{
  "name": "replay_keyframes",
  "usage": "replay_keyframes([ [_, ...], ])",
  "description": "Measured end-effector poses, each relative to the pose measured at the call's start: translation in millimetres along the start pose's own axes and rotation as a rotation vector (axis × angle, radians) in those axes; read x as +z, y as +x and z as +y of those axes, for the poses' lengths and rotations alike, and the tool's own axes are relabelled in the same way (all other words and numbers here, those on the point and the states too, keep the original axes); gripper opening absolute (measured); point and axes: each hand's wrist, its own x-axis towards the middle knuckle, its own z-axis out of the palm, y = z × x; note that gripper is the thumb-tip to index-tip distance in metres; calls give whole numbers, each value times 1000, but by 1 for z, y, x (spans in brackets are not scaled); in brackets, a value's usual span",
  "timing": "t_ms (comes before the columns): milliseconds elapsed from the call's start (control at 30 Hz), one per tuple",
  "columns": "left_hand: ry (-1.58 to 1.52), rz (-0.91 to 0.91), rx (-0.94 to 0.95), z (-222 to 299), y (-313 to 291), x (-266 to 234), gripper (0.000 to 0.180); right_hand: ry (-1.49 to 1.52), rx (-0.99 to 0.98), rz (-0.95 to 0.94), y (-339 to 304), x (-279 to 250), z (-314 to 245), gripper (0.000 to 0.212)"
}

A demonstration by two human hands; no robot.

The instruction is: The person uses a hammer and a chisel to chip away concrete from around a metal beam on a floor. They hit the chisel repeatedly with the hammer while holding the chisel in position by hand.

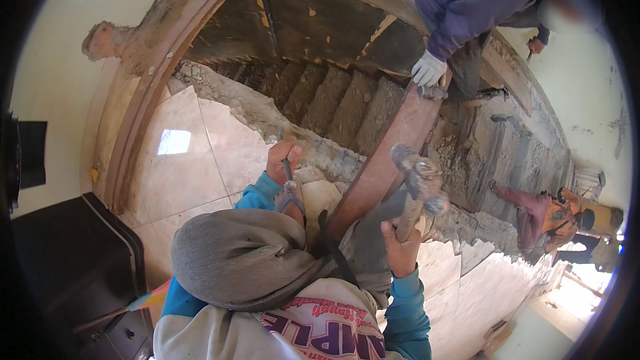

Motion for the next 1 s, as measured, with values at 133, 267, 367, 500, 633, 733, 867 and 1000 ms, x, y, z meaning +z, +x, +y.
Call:
replay_keyframes([
  [133,-74,-48,-99,-11,4,3,37,-20,146,-35,-20,-5,32,31],
  [267,3,10,-325,-28,45,-12,44,65,159,-82,-21,-4,21,28],
  [367,-64,9,-308,-31,58,-6,46,151,-67,-44,-6,-7,-11,27],
  [500,-108,250,-473,-67,98,-13,51,231,-192,-78,9,3,-72,28],
  [633,-30,587,-536,-114,135,-65,50,203,-217,-133,8,6,-85,28],
  [733,-482,495,-630,-117,116,-92,48,101,-170,-137,2,4,-51,30],
  [867,-554,494,-351,-73,21,-84,46,-20,-18,-162,-11,10,4,30],
  [1000,-623,897,-403,-53,-46,-76,47,-22,147,-150,-23,13,42,29],
])
